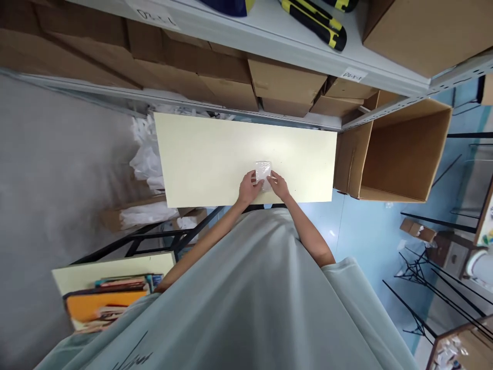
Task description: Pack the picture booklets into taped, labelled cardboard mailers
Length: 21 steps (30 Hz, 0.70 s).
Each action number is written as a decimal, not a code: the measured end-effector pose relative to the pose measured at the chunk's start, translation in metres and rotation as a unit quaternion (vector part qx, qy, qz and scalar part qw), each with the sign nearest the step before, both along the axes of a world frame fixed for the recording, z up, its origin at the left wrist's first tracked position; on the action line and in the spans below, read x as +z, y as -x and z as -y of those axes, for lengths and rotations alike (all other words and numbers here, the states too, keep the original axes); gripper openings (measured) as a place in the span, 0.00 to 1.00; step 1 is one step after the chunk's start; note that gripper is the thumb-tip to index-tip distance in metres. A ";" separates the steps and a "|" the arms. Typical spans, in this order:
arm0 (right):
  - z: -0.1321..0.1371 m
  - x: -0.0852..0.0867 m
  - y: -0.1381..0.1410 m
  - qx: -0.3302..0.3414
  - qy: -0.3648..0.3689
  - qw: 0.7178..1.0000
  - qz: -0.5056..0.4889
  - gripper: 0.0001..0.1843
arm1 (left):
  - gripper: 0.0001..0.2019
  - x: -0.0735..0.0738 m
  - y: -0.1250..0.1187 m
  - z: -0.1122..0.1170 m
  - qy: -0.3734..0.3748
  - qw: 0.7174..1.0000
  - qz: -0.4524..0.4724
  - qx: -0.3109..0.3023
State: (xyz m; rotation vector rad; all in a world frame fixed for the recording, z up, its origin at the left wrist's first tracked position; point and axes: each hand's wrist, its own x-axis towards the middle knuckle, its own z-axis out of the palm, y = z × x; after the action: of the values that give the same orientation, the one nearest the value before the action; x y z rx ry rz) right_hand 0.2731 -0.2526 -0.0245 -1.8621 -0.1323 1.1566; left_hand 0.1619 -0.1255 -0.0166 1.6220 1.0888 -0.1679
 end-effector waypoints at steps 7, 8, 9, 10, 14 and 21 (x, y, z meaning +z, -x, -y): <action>-0.007 0.010 0.006 -0.033 0.038 0.999 0.007 0.30 | 0.28 -0.007 -0.009 -0.030 0.063 0.995 -0.026 -0.070; -0.008 0.011 0.005 -0.029 0.042 0.999 0.006 0.29 | 0.28 -0.007 -0.010 -0.031 0.062 0.995 -0.032 -0.074; -0.009 0.014 0.003 -0.024 0.051 0.998 0.007 0.26 | 0.29 -0.006 -0.011 -0.031 0.060 0.995 -0.037 -0.075; -0.011 0.017 -0.001 -0.016 0.066 0.998 0.010 0.23 | 0.30 -0.005 -0.012 -0.032 0.055 0.995 -0.040 -0.072; -0.019 0.047 -0.035 0.053 0.116 0.991 0.051 0.07 | 0.33 0.005 -0.016 -0.038 0.004 0.999 -0.026 -0.041; -0.048 0.179 -0.178 0.048 -0.060 0.903 0.423 0.26 | 0.20 0.046 -0.069 -0.067 -0.172 0.976 0.089 -0.098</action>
State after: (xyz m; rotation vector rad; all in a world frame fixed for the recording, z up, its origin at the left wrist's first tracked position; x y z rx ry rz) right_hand 0.4511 -0.2046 0.1542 -2.1384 -0.7691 0.3099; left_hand 0.2306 -0.0582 0.0289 2.0145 0.8508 0.0414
